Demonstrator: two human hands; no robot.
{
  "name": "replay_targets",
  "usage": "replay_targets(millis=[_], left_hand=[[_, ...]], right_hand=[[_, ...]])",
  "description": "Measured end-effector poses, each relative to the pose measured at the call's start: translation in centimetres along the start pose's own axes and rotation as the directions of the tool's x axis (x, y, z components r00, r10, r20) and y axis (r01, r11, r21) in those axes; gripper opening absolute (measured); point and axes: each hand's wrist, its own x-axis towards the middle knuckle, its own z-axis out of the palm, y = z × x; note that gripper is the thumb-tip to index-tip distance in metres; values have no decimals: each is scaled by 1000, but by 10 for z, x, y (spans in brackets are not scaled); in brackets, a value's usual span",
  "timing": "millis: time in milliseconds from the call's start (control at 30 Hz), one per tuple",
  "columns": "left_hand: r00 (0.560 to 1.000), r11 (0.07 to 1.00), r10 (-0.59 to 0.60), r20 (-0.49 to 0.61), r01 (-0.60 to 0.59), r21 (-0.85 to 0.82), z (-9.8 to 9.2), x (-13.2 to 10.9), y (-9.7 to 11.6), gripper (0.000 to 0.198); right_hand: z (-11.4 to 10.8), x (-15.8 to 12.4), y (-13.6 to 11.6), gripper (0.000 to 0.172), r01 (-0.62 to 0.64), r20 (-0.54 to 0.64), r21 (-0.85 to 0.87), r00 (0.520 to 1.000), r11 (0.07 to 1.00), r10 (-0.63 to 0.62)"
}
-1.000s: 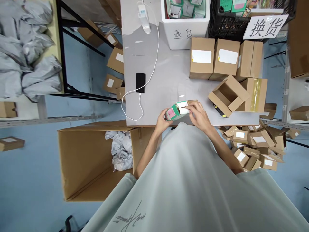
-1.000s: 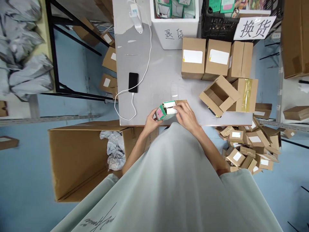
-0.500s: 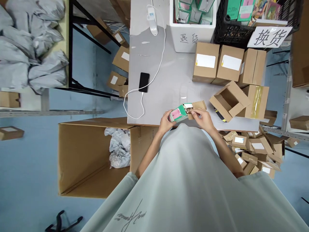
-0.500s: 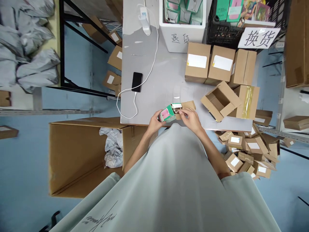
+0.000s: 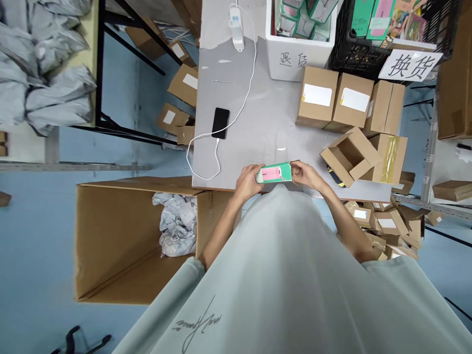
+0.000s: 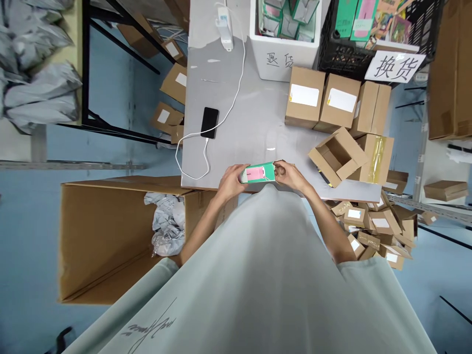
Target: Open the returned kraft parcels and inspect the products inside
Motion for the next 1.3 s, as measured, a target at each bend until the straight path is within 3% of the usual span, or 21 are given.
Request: replay_targets(millis=[133, 233, 300, 400, 567, 700, 767, 933, 1067, 1167, 1233, 1300], left_hand=[[998, 995, 42, 35, -39, -88, -3, 8, -16, 84], [992, 984, 57, 112, -36, -177, -3, 12, -30, 80], [986, 973, 39, 165, 0, -229, -2, 12, -39, 79], [983, 967, -17, 182, 62, -245, -1, 12, -55, 78], [993, 992, -94, 78, 100, -80, -5, 17, -84, 81], [978, 979, -201, -48, 202, 18, 0, 28, -94, 84], [967, 972, -234, -96, 236, 8, 7, 33, -92, 84], [951, 956, -291, -101, 283, -82, 22, 40, -75, 83], [990, 931, -113, -88, 75, -356, 14, 34, -38, 82], [994, 817, 64, 92, 1, -577, 2, 29, 3, 100], [986, 795, 124, 114, -30, -606, -4, 26, 28, 104], [992, 805, 110, 67, -49, -592, -8, 25, 47, 93]], right_hand=[[17, 6, 13, 49, -12, -87, 181, 996, 983, 28], [24, 2, 16, 58, 1, -137, 342, 989, 940, 49], [19, -2, 17, 66, 4, -168, 381, 984, 925, 65], [-1, -8, 17, 63, 56, -261, 283, 965, 957, 20], [-47, -19, 24, 51, 75, -488, 80, 872, 994, -27], [-68, -23, 31, 51, 58, -612, 66, 791, 996, -6], [-69, -23, 32, 51, 54, -617, 119, 786, 991, 31], [-58, -25, 24, 52, 4, -517, 344, 836, 939, 185], [-48, -26, 10, 47, -49, -414, 501, 863, 864, 289], [-46, -25, -2, 46, -82, -333, 574, 886, 815, 324], [-46, -23, -9, 49, -83, -301, 588, 901, 805, 313], [-47, -21, -16, 53, -68, -283, 587, 916, 807, 284]])
